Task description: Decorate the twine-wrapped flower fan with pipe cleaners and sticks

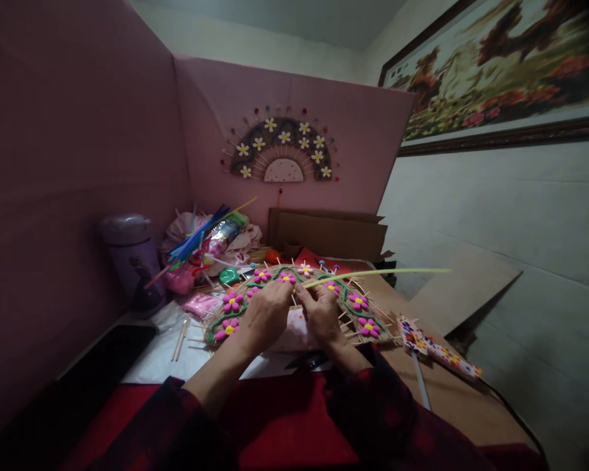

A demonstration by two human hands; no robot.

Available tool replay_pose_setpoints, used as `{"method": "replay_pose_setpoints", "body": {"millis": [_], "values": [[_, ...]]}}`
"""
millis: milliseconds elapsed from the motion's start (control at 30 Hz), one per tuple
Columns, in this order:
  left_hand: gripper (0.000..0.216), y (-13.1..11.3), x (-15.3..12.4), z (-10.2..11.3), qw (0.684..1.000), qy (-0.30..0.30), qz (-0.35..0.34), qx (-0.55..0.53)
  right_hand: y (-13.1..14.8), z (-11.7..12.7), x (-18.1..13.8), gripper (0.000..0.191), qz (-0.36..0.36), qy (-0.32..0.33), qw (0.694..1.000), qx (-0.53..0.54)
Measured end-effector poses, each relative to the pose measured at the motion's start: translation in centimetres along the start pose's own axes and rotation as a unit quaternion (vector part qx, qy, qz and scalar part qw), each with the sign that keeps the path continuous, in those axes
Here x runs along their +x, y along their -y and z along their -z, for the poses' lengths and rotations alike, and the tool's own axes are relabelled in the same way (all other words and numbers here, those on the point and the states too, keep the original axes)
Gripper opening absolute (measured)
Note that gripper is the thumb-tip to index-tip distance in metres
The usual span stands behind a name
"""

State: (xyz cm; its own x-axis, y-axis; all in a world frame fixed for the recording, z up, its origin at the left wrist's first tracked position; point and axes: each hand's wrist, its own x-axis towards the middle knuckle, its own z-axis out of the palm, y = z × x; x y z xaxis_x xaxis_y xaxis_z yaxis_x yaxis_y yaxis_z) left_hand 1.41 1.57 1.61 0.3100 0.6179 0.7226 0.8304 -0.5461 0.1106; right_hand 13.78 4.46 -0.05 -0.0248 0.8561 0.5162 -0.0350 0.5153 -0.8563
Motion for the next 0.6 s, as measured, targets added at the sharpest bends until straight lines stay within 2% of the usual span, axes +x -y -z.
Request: {"method": "replay_pose_setpoints", "body": {"millis": [67,133,233,333,433,500,600], "values": [[0.019,0.2,-0.1,0.1,0.998,0.028,-0.029,0.045,0.0,-0.1,-0.1,0.028,0.023,-0.002,1.0,-0.014],[0.019,0.2,-0.1,0.1,0.998,0.035,-0.026,0.035,0.0,-0.1,-0.2,0.024,0.032,0.004,0.999,-0.013],[0.02,0.0,-0.2,-0.2,0.993,-0.014,0.051,-0.102,-0.1,-0.2,-0.2,0.025,0.003,0.018,0.999,0.031],[0.014,-0.3,-0.2,-0.6,0.936,-0.084,0.158,-0.303,0.1,-0.4,-0.1,0.026,-0.037,0.026,0.993,0.112],[0.009,-0.6,0.0,-0.8,0.874,-0.124,0.225,-0.413,0.7,-0.6,-0.2,0.026,-0.07,0.032,0.981,0.177],[0.008,-0.7,0.1,-0.8,0.854,-0.139,0.249,-0.435,1.1,-0.7,-0.2,0.027,-0.092,0.047,0.973,0.207],[0.008,-0.6,0.2,-1.0,0.848,-0.142,0.261,-0.439,1.5,-0.8,-0.3,0.028,-0.128,0.047,0.959,0.248]]}}
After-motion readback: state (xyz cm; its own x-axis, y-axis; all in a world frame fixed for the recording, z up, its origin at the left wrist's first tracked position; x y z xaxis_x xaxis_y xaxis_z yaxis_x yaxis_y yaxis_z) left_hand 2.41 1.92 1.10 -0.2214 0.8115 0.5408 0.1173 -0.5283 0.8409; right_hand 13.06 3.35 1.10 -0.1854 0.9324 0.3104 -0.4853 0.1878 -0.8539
